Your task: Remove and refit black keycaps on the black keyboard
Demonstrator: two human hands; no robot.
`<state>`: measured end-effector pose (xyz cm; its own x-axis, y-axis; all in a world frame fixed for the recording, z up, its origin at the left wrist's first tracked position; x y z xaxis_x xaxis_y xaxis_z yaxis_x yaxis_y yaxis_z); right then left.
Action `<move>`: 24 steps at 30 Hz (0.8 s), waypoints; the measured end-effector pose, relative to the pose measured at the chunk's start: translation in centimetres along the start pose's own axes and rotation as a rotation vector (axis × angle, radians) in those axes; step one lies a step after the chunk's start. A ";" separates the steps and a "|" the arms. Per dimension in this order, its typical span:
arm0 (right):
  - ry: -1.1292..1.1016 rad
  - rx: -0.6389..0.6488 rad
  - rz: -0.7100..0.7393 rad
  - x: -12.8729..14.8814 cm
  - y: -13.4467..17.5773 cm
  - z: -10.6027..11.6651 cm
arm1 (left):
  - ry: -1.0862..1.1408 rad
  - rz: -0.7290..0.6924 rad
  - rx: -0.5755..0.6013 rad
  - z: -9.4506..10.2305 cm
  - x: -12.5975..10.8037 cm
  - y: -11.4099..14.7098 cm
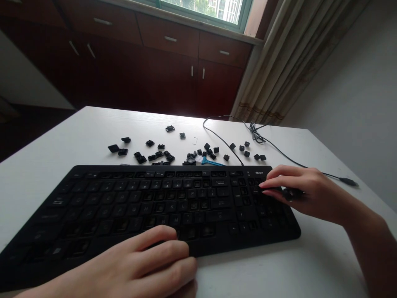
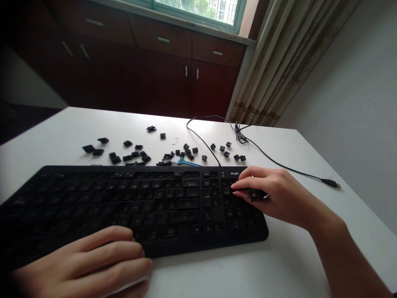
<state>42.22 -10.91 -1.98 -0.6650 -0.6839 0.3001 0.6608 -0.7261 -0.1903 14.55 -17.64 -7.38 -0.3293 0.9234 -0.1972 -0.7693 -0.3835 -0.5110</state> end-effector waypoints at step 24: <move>-0.256 0.010 -0.126 0.8 -1.2 -1.7 | -0.084 0.009 0.101 2.6 0.9 -2.7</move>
<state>40.34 -10.70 -3.14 -0.6337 -0.5468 0.5472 0.5824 -0.8028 -0.1277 14.94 -15.76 -4.03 -0.3780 0.9169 -0.1281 -0.8158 -0.3953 -0.4221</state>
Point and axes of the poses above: each hand's wrist, its own y-axis away from the middle knuckle, its own z-axis out of the back of the hand, x = y × z, the point moved 8 cm from there along -y, towards the middle knuckle, and after that the axes turned 10 degrees about z, right-handed, at the moved point
